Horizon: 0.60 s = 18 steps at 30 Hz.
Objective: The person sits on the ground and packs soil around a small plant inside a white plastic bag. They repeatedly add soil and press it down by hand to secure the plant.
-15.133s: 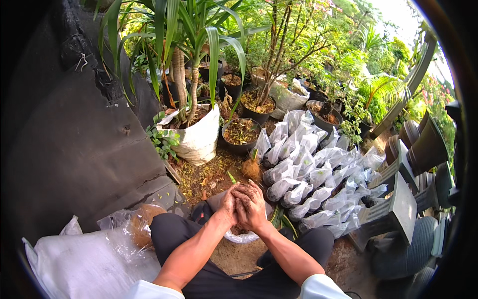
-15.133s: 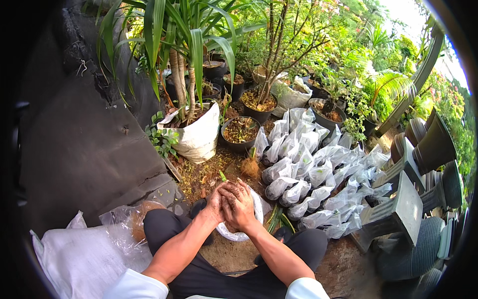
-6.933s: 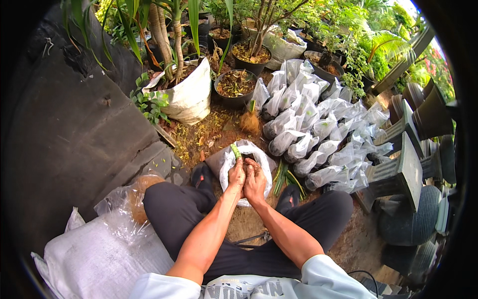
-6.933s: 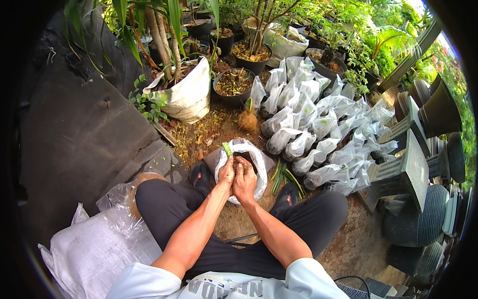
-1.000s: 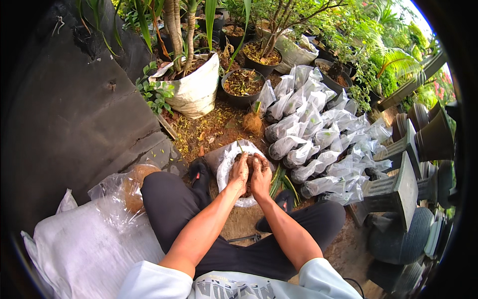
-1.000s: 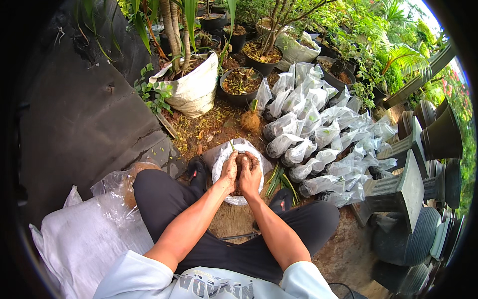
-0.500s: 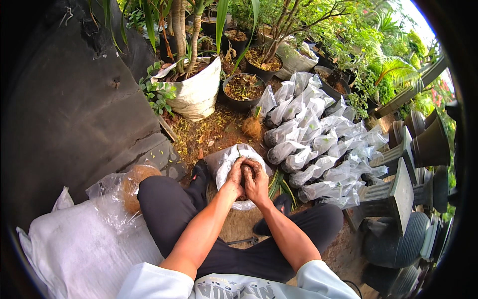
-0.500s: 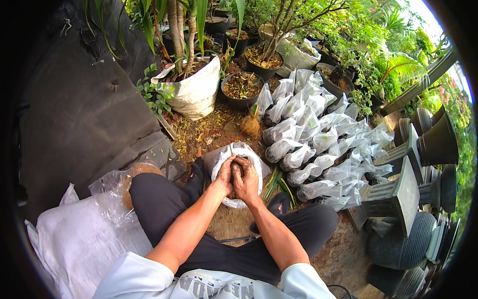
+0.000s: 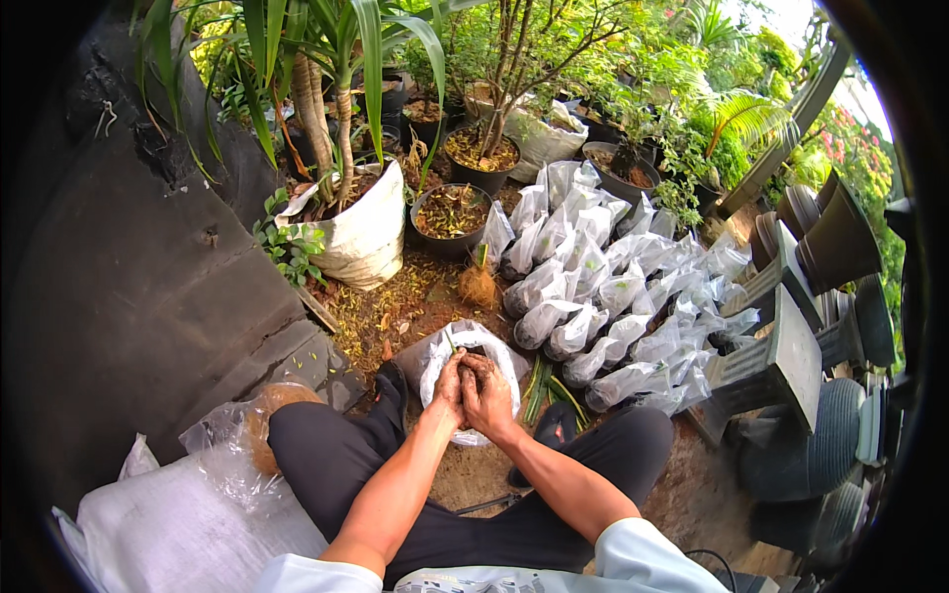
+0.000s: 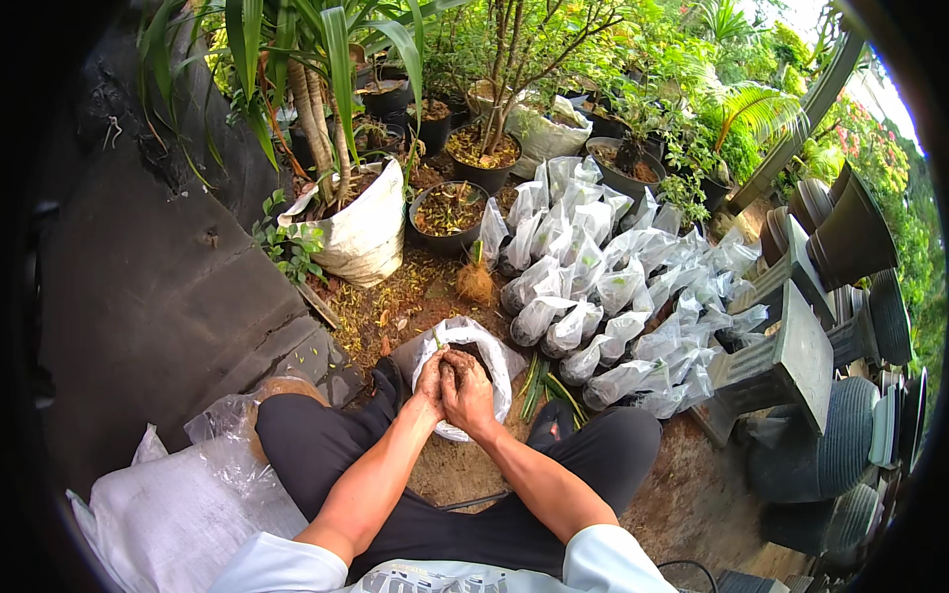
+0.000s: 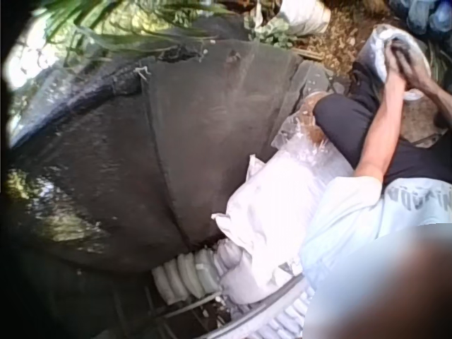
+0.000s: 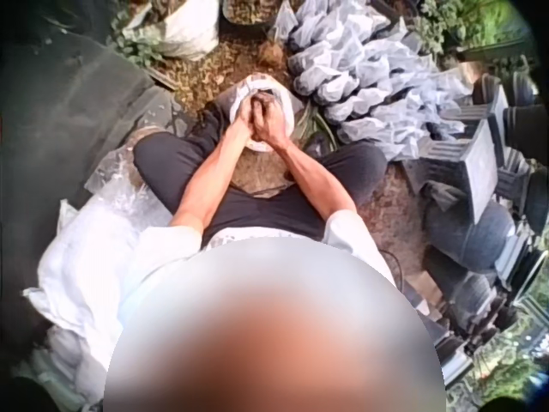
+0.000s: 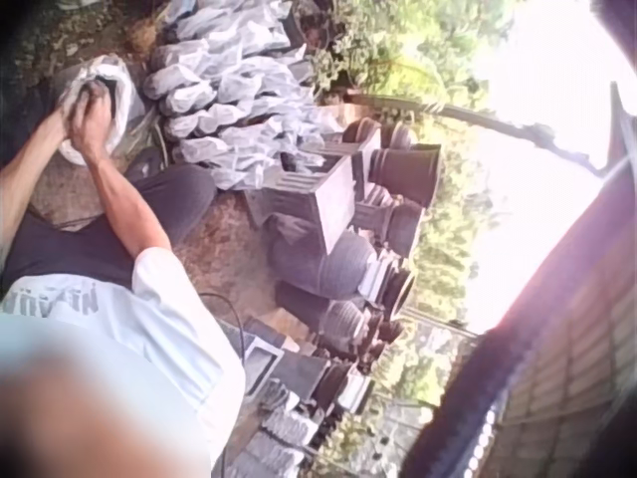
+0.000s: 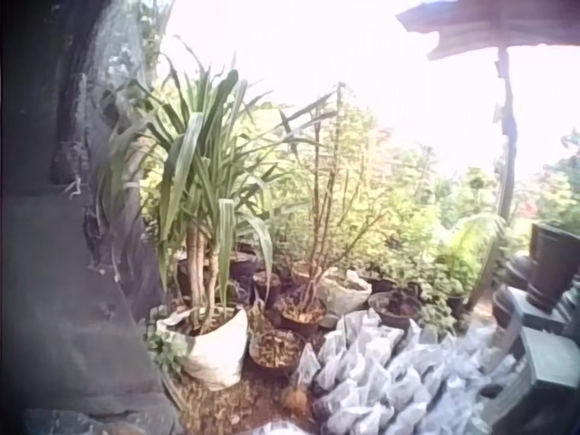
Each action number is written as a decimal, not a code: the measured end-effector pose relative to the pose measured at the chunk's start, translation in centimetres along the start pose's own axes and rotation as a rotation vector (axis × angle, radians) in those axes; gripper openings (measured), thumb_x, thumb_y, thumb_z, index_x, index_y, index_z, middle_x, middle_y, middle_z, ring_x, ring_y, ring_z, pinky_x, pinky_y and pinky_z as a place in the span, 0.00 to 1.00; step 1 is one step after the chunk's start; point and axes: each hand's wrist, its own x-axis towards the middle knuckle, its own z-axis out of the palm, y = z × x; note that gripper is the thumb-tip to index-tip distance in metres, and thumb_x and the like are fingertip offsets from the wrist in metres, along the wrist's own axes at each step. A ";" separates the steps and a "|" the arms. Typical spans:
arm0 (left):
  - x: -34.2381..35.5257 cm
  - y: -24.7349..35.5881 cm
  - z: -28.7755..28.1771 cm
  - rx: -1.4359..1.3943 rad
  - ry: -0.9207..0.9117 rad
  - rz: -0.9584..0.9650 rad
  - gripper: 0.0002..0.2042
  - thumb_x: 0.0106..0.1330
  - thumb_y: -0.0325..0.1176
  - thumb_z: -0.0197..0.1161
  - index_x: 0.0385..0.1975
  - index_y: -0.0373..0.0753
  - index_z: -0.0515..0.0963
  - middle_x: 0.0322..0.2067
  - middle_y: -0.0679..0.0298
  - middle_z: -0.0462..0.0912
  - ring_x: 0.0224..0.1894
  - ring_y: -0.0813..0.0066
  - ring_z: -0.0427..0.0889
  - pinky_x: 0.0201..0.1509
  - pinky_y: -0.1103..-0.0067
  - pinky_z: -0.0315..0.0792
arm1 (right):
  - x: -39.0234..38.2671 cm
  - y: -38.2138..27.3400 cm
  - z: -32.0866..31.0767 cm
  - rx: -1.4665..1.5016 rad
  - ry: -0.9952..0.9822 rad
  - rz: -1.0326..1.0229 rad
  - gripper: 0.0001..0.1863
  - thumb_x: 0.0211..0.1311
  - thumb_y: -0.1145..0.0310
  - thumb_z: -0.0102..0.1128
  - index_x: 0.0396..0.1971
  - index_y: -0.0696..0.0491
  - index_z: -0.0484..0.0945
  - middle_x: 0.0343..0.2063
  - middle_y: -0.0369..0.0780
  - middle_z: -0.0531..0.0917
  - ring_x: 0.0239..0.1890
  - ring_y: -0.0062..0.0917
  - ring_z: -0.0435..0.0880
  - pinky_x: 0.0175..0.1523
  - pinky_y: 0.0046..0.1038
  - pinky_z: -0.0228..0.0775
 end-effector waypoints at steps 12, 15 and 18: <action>0.9 -0.3 -0.8 -0.032 -0.026 0.037 0.17 0.69 0.53 0.56 0.27 0.47 0.77 0.28 0.67 0.82 0.32 0.72 0.80 0.42 0.73 0.76 | 0.1 0.6 0.0 -0.001 0.014 -0.103 0.13 0.63 0.71 0.55 0.44 0.59 0.79 0.45 0.51 0.82 0.50 0.46 0.79 0.58 0.39 0.70; 1.3 -0.4 -1.4 -0.010 0.082 0.047 0.16 0.69 0.52 0.56 0.26 0.48 0.77 0.27 0.67 0.82 0.31 0.73 0.80 0.39 0.74 0.76 | -0.3 0.9 0.3 0.000 0.010 -0.054 0.13 0.63 0.71 0.54 0.45 0.59 0.79 0.45 0.51 0.82 0.50 0.45 0.80 0.58 0.39 0.70; 1.7 -0.2 -1.2 0.005 0.155 0.057 0.16 0.70 0.50 0.56 0.27 0.46 0.76 0.27 0.67 0.81 0.29 0.73 0.79 0.38 0.75 0.76 | -0.2 1.1 0.6 0.024 -0.049 0.078 0.15 0.64 0.69 0.54 0.48 0.59 0.77 0.48 0.51 0.81 0.52 0.45 0.78 0.58 0.38 0.69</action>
